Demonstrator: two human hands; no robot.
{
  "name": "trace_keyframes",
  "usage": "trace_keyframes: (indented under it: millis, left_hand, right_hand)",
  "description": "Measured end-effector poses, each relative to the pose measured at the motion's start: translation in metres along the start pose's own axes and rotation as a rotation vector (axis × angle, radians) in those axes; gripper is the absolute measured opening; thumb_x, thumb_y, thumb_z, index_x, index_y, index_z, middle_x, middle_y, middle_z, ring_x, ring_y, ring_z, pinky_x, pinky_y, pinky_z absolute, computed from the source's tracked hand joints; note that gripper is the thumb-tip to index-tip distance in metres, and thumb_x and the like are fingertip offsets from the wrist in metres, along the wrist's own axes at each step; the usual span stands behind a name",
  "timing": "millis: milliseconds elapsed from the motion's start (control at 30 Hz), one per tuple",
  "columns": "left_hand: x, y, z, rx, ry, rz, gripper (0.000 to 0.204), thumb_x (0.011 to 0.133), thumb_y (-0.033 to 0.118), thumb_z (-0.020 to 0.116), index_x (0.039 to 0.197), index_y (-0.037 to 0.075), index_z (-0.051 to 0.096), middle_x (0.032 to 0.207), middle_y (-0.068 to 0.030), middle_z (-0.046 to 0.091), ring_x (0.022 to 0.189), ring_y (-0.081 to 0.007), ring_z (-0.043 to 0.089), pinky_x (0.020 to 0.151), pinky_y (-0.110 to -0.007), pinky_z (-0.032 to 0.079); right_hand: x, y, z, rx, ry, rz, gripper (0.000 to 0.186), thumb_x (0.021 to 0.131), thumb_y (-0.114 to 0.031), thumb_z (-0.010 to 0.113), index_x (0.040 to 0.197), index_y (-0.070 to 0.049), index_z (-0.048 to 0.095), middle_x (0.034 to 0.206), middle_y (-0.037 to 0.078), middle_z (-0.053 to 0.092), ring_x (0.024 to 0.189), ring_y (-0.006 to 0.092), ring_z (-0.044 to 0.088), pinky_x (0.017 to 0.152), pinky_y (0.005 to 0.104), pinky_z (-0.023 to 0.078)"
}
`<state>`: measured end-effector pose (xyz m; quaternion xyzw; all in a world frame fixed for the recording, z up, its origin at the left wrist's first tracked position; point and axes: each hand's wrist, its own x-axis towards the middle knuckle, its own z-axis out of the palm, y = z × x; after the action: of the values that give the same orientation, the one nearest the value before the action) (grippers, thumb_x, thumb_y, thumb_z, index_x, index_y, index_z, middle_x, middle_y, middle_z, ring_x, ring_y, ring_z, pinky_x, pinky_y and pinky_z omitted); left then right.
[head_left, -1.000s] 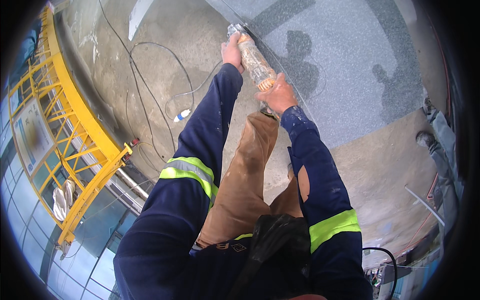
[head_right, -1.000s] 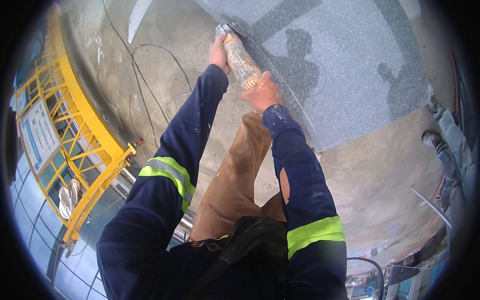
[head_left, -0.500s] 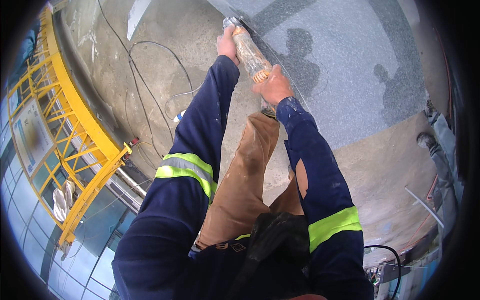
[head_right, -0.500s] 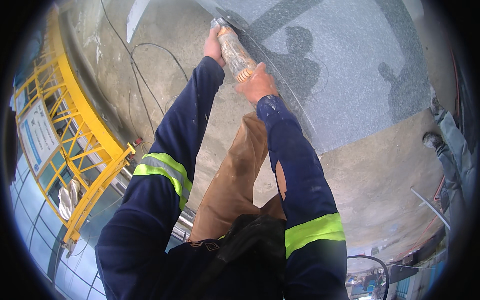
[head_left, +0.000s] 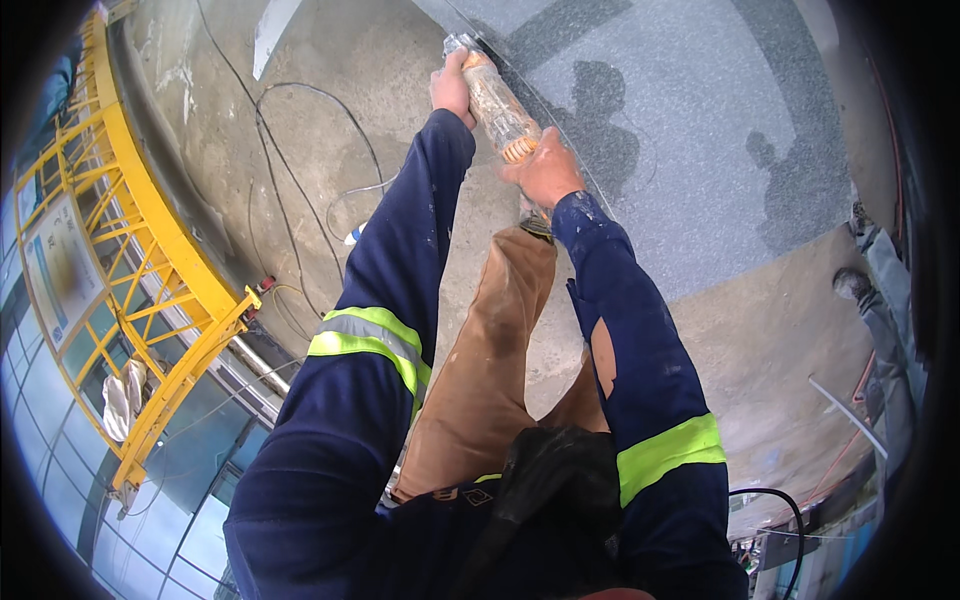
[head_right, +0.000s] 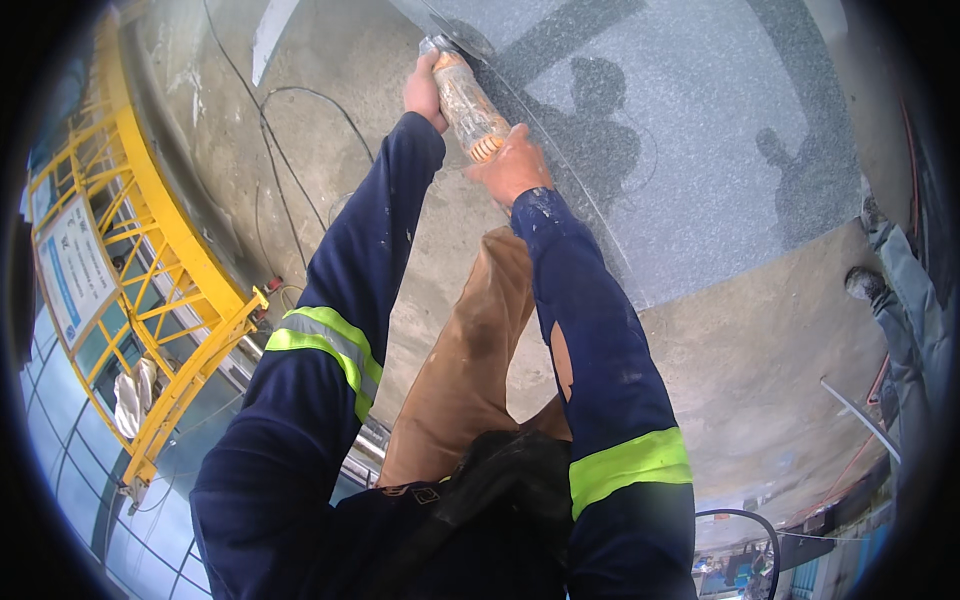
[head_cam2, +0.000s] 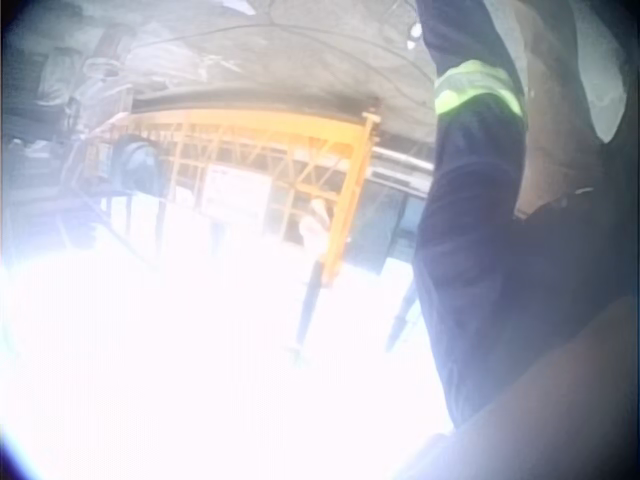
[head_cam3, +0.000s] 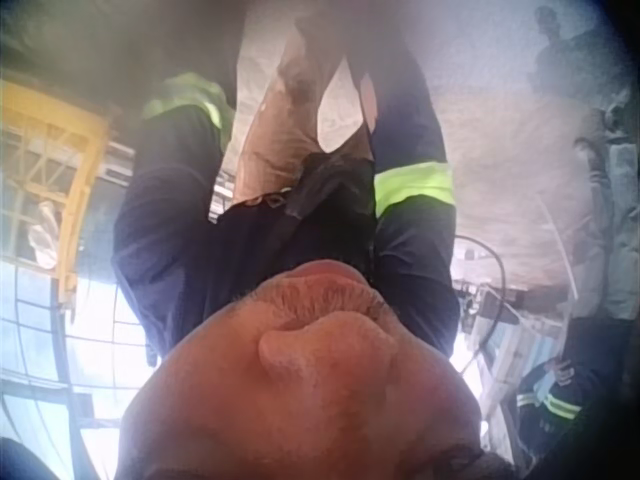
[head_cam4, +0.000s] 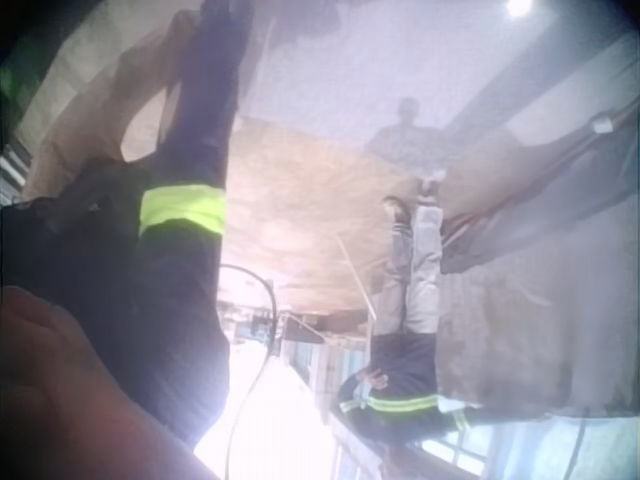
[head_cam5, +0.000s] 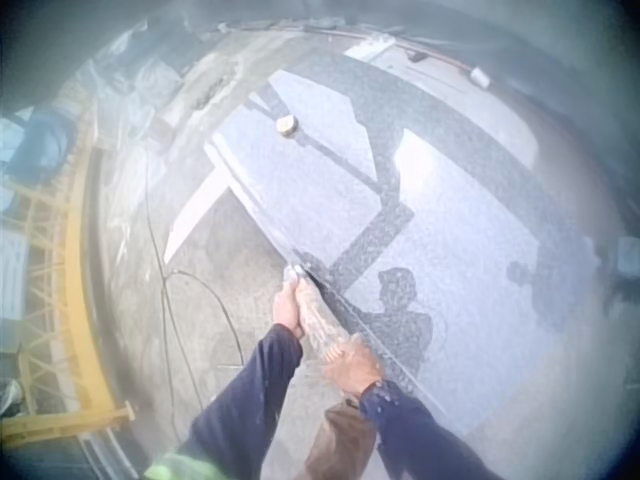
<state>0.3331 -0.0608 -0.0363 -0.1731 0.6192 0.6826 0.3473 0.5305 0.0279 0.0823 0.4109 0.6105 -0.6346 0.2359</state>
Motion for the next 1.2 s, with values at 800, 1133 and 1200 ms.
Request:
trace_keyframes:
  millis: [800,1133,1200]
  left_hand:
    - [-0.030,-0.007,0.013,0.079,0.064,-0.044,0.044,0.100,0.040,0.056,0.114,-0.001,0.062,0.095,-0.0164,0.070,0.082,-0.0298,0.072,0.078,-0.047,0.060]
    - [0.005,0.005,0.002,-0.029,-0.054,-0.010,0.057,0.093,0.031,0.070,0.123,-0.008,0.040,0.097,-0.0231,0.065,0.077,-0.0351,0.074,0.068,-0.052,0.063]
    - [0.001,0.007,0.000,-0.019,-0.086,-0.033,0.057,0.093,0.031,0.070,0.122,-0.009,0.041,0.095,-0.0227,0.065,0.077,-0.0347,0.074,0.068,-0.052,0.063]
  right_hand:
    - [-0.010,0.016,0.000,-0.053,0.008,0.038,0.077,0.075,-0.027,0.087,0.131,0.007,0.044,0.119,0.034,0.068,0.116,0.0422,0.070,0.101,0.0470,0.055]
    - [0.009,-0.003,0.000,-0.042,0.020,-0.025,0.078,0.074,-0.032,0.089,0.125,0.010,0.046,0.108,0.031,0.070,0.094,0.0384,0.076,0.084,0.0443,0.060]
    - [0.006,-0.001,0.000,-0.014,0.026,-0.037,0.078,0.075,-0.032,0.089,0.124,0.011,0.046,0.107,0.031,0.070,0.092,0.0367,0.076,0.082,0.0438,0.060]
